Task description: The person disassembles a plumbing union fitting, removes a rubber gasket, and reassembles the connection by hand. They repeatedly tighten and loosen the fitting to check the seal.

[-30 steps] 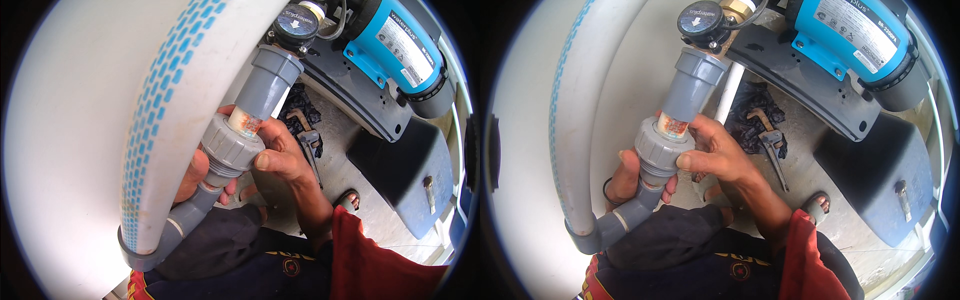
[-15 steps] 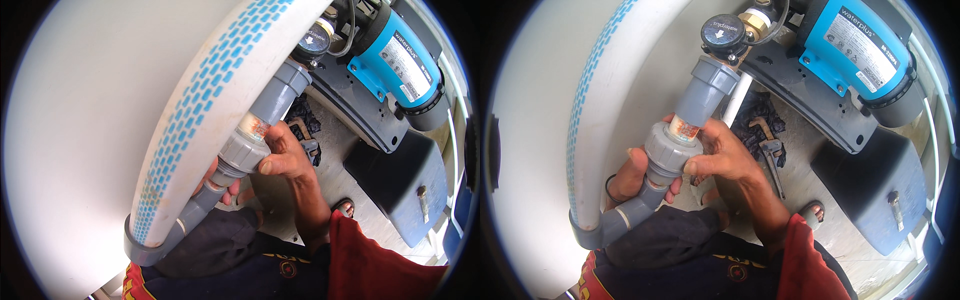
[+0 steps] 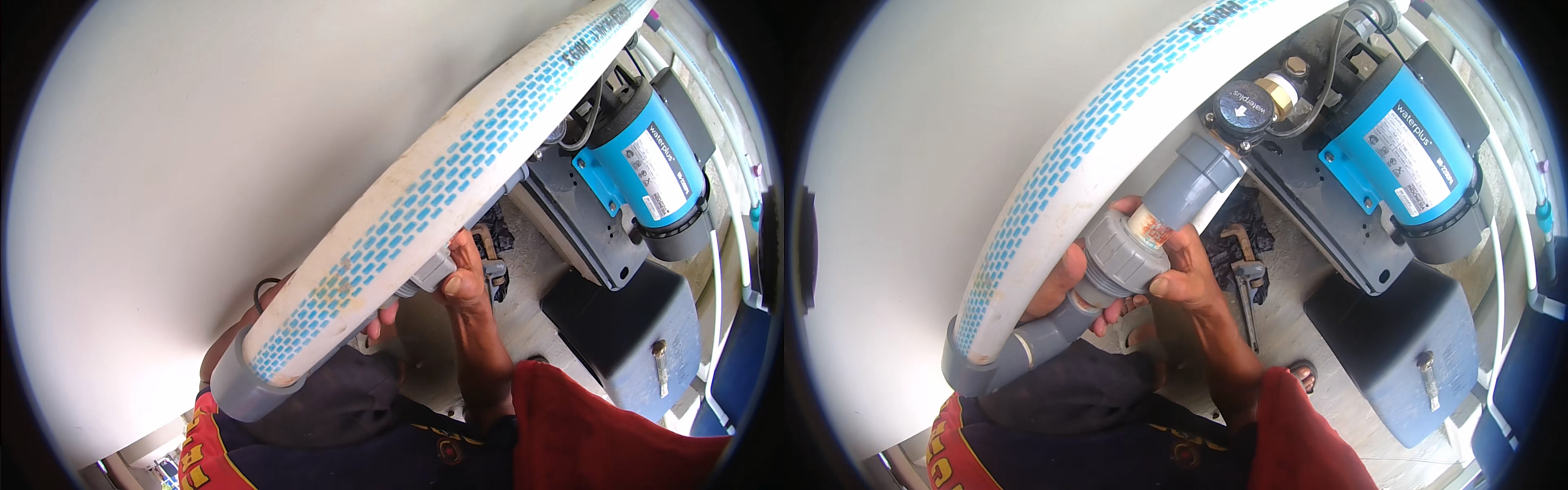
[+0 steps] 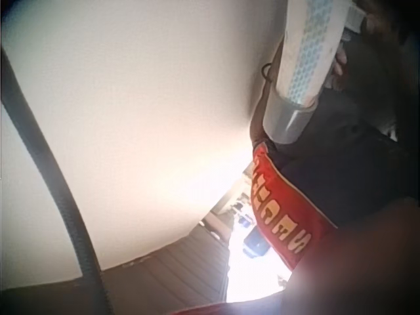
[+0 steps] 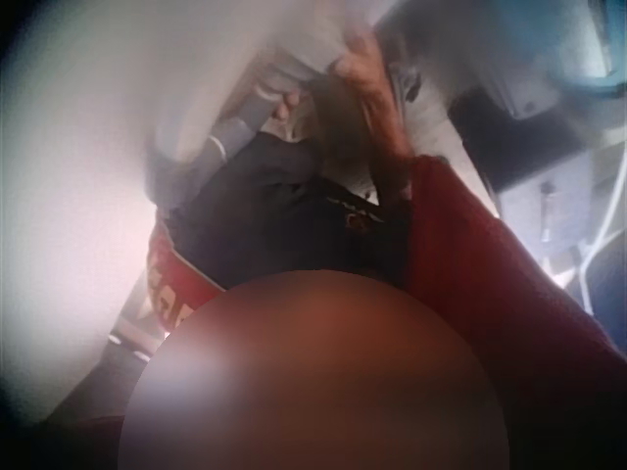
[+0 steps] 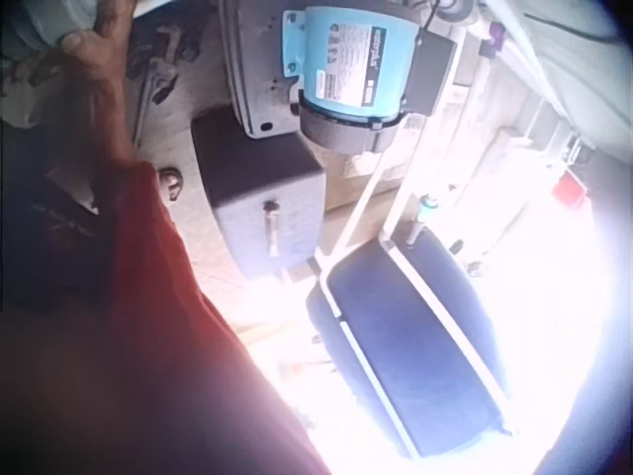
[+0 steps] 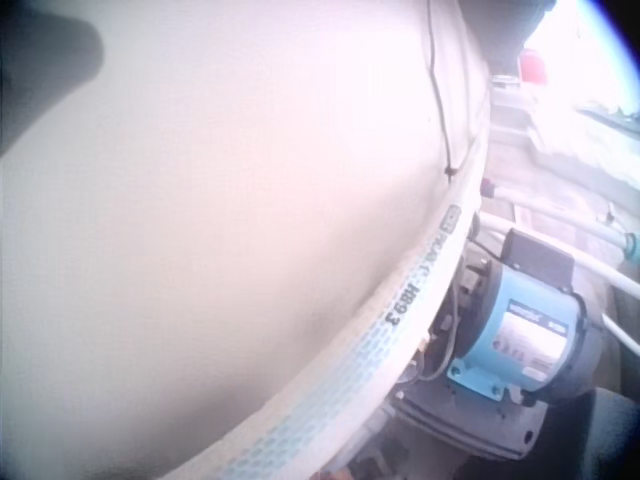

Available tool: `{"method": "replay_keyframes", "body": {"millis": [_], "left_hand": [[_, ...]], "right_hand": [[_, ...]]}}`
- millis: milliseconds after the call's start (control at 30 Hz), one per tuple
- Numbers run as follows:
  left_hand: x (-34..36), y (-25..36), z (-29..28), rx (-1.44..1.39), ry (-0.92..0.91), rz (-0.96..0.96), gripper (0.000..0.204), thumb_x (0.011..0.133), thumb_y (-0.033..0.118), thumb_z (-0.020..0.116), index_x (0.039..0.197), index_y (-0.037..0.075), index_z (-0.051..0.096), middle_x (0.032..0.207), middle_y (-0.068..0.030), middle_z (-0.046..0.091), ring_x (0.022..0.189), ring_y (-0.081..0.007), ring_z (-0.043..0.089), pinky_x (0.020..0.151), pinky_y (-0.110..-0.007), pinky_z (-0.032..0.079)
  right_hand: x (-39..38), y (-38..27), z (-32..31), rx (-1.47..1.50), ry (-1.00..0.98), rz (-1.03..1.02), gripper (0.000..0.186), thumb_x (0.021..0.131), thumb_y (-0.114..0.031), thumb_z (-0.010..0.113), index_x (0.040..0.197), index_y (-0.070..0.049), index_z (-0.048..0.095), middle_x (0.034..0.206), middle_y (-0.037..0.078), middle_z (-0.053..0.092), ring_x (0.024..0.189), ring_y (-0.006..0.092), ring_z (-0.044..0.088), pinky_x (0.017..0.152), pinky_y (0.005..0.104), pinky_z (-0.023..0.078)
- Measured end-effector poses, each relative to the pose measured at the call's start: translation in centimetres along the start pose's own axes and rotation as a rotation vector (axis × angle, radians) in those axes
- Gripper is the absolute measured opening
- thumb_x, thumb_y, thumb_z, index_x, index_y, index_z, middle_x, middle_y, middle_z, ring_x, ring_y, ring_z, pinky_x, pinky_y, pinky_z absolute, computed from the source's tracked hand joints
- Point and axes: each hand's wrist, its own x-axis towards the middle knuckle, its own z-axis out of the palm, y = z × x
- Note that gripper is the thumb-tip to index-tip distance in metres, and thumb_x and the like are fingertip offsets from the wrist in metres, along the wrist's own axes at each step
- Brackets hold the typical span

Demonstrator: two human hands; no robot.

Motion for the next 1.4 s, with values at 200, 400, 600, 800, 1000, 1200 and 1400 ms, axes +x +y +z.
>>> {"method": "replay_keyframes", "body": {"millis": [200,400,600,800,1000,1200,1400], "left_hand": [[0.0,-0.7,-0.9,0.030,-0.032,0.038,0.081,0.083,0.067,0.051,0.131,0.001,0.043,0.094,-0.0140,0.063,0.076,-0.0191,0.066,0.064,-0.030,0.058],[0.0,-1.2,-1.6,0.079,-0.043,0.068,0.076,0.086,0.061,0.052,0.132,0.001,0.042,0.096,-0.0156,0.062,0.077,-0.0210,0.067,0.065,-0.031,0.058],[0.3,-1.4,-2.0,0.141,-0.058,0.099,0.071,0.089,0.055,0.053,0.133,0.001,0.041,0.098,-0.0173,0.062,0.079,-0.0228,0.068,0.067,-0.032,0.059],[0.7,-1.6,-2.6,0.185,-0.073,0.114,0.067,0.091,0.050,0.053,0.135,0.001,0.039,0.101,-0.0189,0.062,0.081,-0.0247,0.068,0.068,-0.033,0.059],[1.1,-2.1,-3.1,0.202,-0.087,0.131,0.062,0.094,0.044,0.054,0.136,0.002,0.038,0.103,-0.0206,0.062,0.082,-0.0265,0.069,0.069,-0.035,0.060],[1.1,-2.9,-3.6,0.029,-0.171,0.090,0.058,0.096,0.039,0.055,0.137,0.002,0.036,0.105,-0.0222,0.062,0.084,-0.0284,0.070,0.070,-0.036,0.061],[1.6,-4.0,-4.4,-0.310,-0.316,0.027,0.055,0.099,0.033,0.056,0.139,0.002,0.035,0.107,-0.0239,0.062,0.085,-0.0303,0.070,0.071,-0.037,0.061]], "right_hand": [[0.3,0.1,-1.7,0.010,-0.074,0.018,0.099,0.060,-0.035,0.083,0.139,0.004,0.038,0.129,0.023,0.054,0.114,0.0316,0.060,0.093,0.0386,0.053],[0.7,0.4,-2.2,-0.045,-0.113,0.004,0.115,0.058,-0.042,0.092,0.145,0.004,0.032,0.138,0.023,0.048,0.123,0.0312,0.054,0.101,0.0425,0.048],[0.0,1.4,-0.7,-0.072,0.036,-0.103,0.113,0.059,-0.050,0.092,0.141,0.005,0.036,0.131,0.020,0.053,0.117,0.0267,0.057,0.095,0.0376,0.050],[-0.4,0.4,0.7,-0.179,0.125,-0.056,0.105,0.063,-0.054,0.088,0.136,0.006,0.043,0.120,0.012,0.060,0.107,0.0199,0.060,0.089,0.0324,0.051],[-1.8,-0.9,2.7,-0.280,0.282,0.117,0.101,0.068,-0.057,0.084,0.137,0.003,0.042,0.128,0.012,0.056,0.113,0.0204,0.058,0.097,0.0357,0.049],[-0.3,0.7,0.1,0.058,-0.024,-0.021,0.102,0.065,-0.053,0.087,0.139,0.002,0.042,0.132,0.019,0.053,0.122,0.0286,0.053,0.110,0.0442,0.040],[1.3,3.6,-2.2,0.125,-0.152,-0.097,0.104,0.062,-0.049,0.090,0.139,0.002,0.041,0.128,0.022,0.053,0.130,0.0346,0.045,0.116,0.0548,0.030]]}}
